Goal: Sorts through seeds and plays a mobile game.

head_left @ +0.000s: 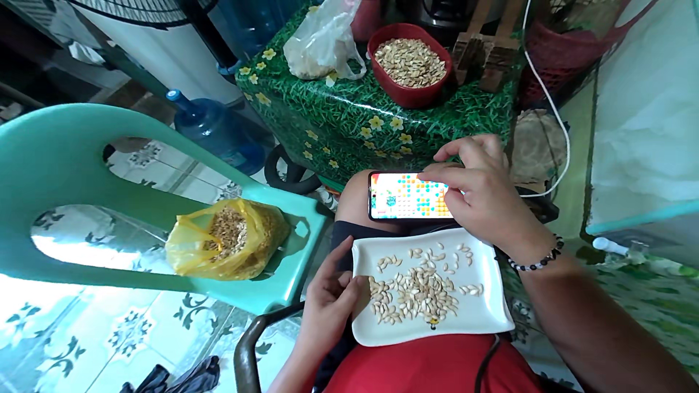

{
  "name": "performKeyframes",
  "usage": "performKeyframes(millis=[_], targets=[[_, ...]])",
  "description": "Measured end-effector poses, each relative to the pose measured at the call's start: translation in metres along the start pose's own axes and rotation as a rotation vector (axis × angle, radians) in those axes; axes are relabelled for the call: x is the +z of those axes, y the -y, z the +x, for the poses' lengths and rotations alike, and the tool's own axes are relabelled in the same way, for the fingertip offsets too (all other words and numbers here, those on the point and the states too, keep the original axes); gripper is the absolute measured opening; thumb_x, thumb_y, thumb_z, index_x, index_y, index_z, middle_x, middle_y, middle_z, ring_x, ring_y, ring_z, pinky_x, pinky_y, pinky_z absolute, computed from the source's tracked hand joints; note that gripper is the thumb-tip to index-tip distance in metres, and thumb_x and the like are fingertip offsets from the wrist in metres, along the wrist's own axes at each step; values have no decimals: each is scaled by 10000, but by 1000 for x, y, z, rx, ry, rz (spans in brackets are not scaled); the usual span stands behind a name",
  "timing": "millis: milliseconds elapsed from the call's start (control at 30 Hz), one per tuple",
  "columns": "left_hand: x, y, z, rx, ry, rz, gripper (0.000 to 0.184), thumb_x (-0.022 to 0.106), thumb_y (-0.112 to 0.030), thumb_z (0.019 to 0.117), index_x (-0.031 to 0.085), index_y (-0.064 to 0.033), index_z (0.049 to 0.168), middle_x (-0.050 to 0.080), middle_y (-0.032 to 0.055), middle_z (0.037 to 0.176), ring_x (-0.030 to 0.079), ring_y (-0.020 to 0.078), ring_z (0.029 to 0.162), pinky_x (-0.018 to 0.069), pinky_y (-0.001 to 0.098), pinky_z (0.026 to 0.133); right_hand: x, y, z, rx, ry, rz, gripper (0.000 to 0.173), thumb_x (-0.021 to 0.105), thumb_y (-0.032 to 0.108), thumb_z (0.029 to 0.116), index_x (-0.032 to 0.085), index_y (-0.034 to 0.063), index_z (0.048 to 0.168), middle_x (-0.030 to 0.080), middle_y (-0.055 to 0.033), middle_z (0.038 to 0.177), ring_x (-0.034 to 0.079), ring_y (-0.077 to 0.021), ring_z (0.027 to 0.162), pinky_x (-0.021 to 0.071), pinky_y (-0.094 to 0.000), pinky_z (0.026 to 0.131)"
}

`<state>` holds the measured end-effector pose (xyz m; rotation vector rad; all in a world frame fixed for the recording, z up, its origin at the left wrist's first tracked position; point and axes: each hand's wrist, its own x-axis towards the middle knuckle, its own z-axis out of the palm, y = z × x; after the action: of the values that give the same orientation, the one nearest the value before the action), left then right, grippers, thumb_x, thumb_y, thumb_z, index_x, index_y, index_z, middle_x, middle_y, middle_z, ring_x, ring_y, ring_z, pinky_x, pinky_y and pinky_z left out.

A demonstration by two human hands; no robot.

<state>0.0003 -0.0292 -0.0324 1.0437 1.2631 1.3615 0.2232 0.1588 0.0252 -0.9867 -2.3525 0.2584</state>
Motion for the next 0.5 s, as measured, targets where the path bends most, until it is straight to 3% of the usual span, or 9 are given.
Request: performKeyframes(millis=[500], targets=[[0, -2, 0, -6, 4, 5, 587, 539, 40, 967, 361, 10, 1525, 735, 63, 877, 719, 125, 722, 622, 271, 690, 3, 3, 1, -11, 36, -37, 443, 555, 5, 855, 799, 231, 1148, 615, -98, 1271, 458, -387, 1267, 380, -602, 957]])
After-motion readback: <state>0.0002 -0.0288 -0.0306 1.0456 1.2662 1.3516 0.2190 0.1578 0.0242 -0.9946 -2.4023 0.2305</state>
